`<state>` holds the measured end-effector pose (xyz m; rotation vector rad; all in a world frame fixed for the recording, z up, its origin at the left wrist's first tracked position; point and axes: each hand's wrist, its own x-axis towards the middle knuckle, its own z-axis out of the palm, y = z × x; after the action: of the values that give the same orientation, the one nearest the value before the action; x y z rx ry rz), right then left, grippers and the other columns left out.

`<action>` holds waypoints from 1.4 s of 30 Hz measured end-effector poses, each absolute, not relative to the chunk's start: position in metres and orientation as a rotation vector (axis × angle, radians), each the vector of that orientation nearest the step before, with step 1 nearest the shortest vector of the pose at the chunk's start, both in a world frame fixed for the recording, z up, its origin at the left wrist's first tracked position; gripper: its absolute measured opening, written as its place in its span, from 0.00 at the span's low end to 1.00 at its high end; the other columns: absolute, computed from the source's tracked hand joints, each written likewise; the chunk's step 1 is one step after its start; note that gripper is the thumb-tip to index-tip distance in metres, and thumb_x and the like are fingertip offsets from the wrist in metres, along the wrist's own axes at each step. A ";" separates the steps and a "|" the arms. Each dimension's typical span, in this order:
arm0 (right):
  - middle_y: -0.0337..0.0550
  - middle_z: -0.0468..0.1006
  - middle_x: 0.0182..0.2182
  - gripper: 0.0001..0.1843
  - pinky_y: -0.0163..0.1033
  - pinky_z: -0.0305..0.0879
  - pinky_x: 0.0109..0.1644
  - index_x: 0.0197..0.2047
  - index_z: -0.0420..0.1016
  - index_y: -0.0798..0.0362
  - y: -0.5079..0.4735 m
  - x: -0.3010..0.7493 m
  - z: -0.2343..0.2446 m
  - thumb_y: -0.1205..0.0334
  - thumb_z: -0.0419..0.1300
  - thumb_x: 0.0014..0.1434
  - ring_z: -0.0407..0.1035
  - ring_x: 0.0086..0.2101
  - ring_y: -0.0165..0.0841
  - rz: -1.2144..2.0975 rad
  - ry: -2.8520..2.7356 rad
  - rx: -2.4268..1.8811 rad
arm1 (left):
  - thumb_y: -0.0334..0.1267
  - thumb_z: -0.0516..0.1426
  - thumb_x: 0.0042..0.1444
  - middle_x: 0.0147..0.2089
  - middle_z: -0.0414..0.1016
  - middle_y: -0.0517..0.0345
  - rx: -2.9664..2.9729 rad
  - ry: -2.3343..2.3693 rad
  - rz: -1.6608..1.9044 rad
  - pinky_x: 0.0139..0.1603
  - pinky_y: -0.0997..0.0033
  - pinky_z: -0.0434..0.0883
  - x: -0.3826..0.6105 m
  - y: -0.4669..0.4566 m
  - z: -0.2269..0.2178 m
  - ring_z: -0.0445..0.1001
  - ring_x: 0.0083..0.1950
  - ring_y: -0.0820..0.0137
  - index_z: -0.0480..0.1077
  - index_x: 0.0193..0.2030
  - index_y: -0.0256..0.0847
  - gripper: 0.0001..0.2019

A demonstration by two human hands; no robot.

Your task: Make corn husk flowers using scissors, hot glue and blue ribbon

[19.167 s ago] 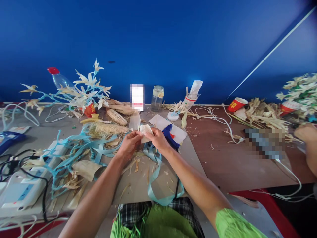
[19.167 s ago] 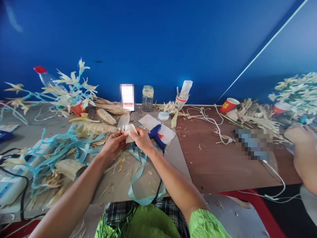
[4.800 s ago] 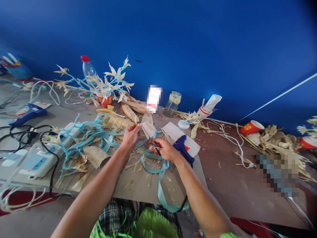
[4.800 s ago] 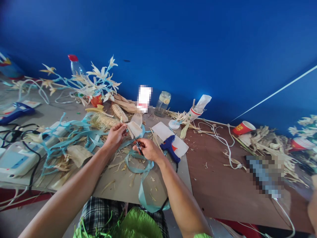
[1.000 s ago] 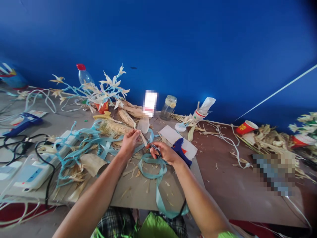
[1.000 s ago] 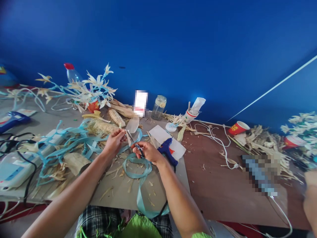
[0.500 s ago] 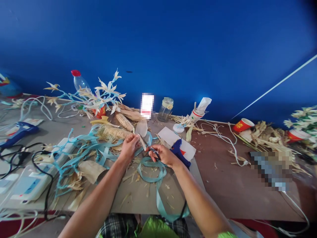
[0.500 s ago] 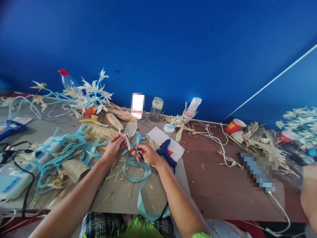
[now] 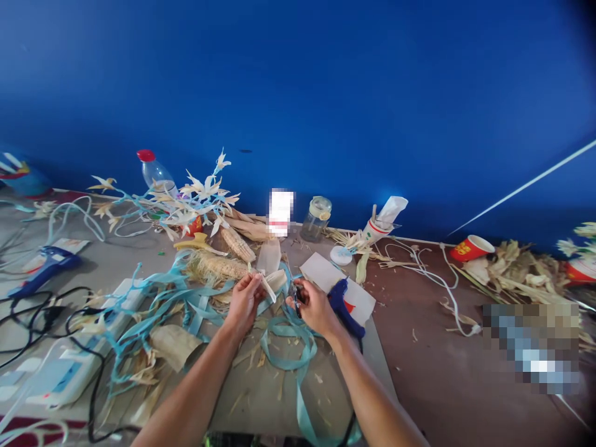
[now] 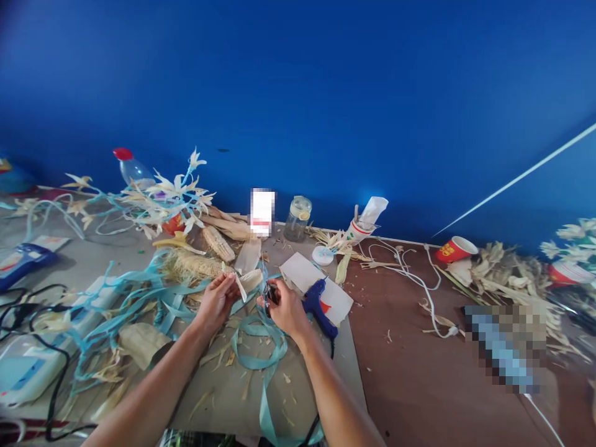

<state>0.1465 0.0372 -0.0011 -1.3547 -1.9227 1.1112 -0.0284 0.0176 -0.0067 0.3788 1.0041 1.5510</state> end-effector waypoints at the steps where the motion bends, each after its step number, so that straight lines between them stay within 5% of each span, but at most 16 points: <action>1: 0.39 0.74 0.26 0.22 0.37 0.62 0.34 0.49 0.67 0.55 0.036 0.146 0.000 0.55 0.60 0.53 0.67 0.27 0.32 1.033 -1.955 -1.386 | 0.44 0.66 0.40 0.18 0.53 0.70 0.386 1.004 1.554 0.24 0.77 0.58 -0.028 0.017 -0.006 0.53 0.20 0.82 0.59 0.21 0.38 0.19; 12: 0.56 0.74 0.49 0.30 0.44 0.59 0.52 0.62 0.58 0.60 0.021 0.139 0.009 0.56 0.55 0.58 0.68 0.49 0.42 0.374 -2.374 -1.655 | 0.45 0.66 0.40 0.17 0.52 0.71 0.507 0.953 1.589 0.24 0.78 0.58 -0.023 0.013 -0.007 0.51 0.19 0.82 0.61 0.23 0.38 0.18; 20: 0.52 0.78 0.42 0.22 0.45 0.58 0.48 0.58 0.64 0.52 0.006 0.131 0.016 0.57 0.51 0.62 0.71 0.44 0.41 0.254 -2.552 -1.627 | 0.46 0.66 0.39 0.17 0.54 0.70 0.569 1.002 1.622 0.23 0.78 0.57 -0.025 0.014 -0.007 0.53 0.19 0.82 0.64 0.24 0.37 0.17; 26: 0.57 0.76 0.44 0.29 0.46 0.59 0.48 0.63 0.56 0.58 0.004 0.132 0.013 0.57 0.53 0.60 0.71 0.44 0.43 0.225 -2.570 -1.600 | 0.46 0.66 0.39 0.18 0.57 0.68 0.638 1.038 1.618 0.24 0.77 0.58 -0.018 0.009 -0.006 0.55 0.20 0.80 0.64 0.22 0.37 0.17; 42: 0.51 0.79 0.38 0.18 0.39 0.63 0.41 0.54 0.68 0.51 -0.003 0.131 0.015 0.58 0.52 0.61 0.74 0.39 0.40 0.178 -2.609 -1.577 | 0.48 0.65 0.39 0.16 0.56 0.68 0.708 1.035 1.614 0.23 0.77 0.57 -0.019 0.012 -0.010 0.54 0.19 0.80 0.62 0.19 0.37 0.19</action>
<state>0.1311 -0.0025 0.0152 -1.5770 -2.6094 0.1777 -0.0192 0.0122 -0.0099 0.7081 1.0347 1.6140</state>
